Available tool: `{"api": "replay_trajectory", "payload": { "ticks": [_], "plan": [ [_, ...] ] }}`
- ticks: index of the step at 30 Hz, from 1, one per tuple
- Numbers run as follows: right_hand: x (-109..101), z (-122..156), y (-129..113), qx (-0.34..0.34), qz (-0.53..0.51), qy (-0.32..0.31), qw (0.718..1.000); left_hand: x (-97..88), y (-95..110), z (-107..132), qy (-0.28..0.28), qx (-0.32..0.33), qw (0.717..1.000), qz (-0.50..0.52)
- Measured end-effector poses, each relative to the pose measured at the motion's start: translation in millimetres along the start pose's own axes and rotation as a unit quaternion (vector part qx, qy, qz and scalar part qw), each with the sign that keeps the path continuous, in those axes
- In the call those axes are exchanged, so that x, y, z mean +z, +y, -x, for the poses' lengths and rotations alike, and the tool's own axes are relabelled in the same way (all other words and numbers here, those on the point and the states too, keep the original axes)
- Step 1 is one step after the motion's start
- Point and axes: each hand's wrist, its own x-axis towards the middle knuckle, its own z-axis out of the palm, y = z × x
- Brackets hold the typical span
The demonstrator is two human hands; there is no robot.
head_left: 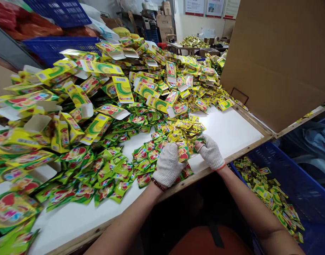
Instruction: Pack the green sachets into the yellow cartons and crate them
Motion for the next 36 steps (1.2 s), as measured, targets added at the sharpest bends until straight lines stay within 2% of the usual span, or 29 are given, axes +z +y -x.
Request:
{"api": "replay_trajectory", "payload": {
  "ticks": [3,5,7,10,15,18,21,25,28,29,33,36],
  "plan": [
    [-8.1,-2.6,1.4,0.000,0.067,-0.096,0.993,1.4,0.3,3.0,-0.004,0.001,1.000,-0.008],
    [-11.2,-4.5,0.4,-0.003,0.108,-0.150,0.983,1.6,1.7,3.7,0.002,0.028,0.999,-0.018],
    [-11.5,-5.4,-3.6,-0.001,0.161,-0.168,0.972,1.8,3.9,4.3,0.018,0.057,0.998,-0.024],
    [-12.3,-3.4,-12.5,0.005,0.225,-0.151,0.963,2.8,5.3,5.0,0.047,0.077,0.996,-0.028],
    [-25.2,0.3,-18.2,-0.003,0.117,-0.235,0.965,4.9,-0.2,5.0,0.083,0.098,0.991,-0.025],
    [-25.4,0.0,-14.4,-0.003,0.143,-0.190,0.971,5.4,0.6,6.0,0.074,0.136,0.988,-0.016],
    [-17.4,0.9,-11.8,-0.005,0.185,-0.131,0.974,4.1,5.6,7.5,0.061,0.138,0.989,-0.003],
    [-13.1,6.8,-15.7,0.041,0.063,-0.129,0.989,1.1,8.2,5.4,0.025,0.084,0.996,0.001],
    [-16.1,15.6,-22.2,0.079,-0.032,-0.116,0.990,0.5,6.0,1.2,0.026,0.039,0.999,0.011],
    [-16.7,18.5,-24.2,0.092,-0.054,-0.130,0.986,0.6,5.8,0.2,0.029,0.032,0.999,0.018],
    [-16.7,20.0,-27.4,0.112,-0.093,-0.249,0.957,-2.4,12.3,0.6,0.027,0.041,0.996,0.080],
    [-21.4,8.5,-25.5,0.054,-0.017,-0.254,0.966,-9.4,22.0,3.5,0.001,0.034,0.983,0.178]
  ]
}}
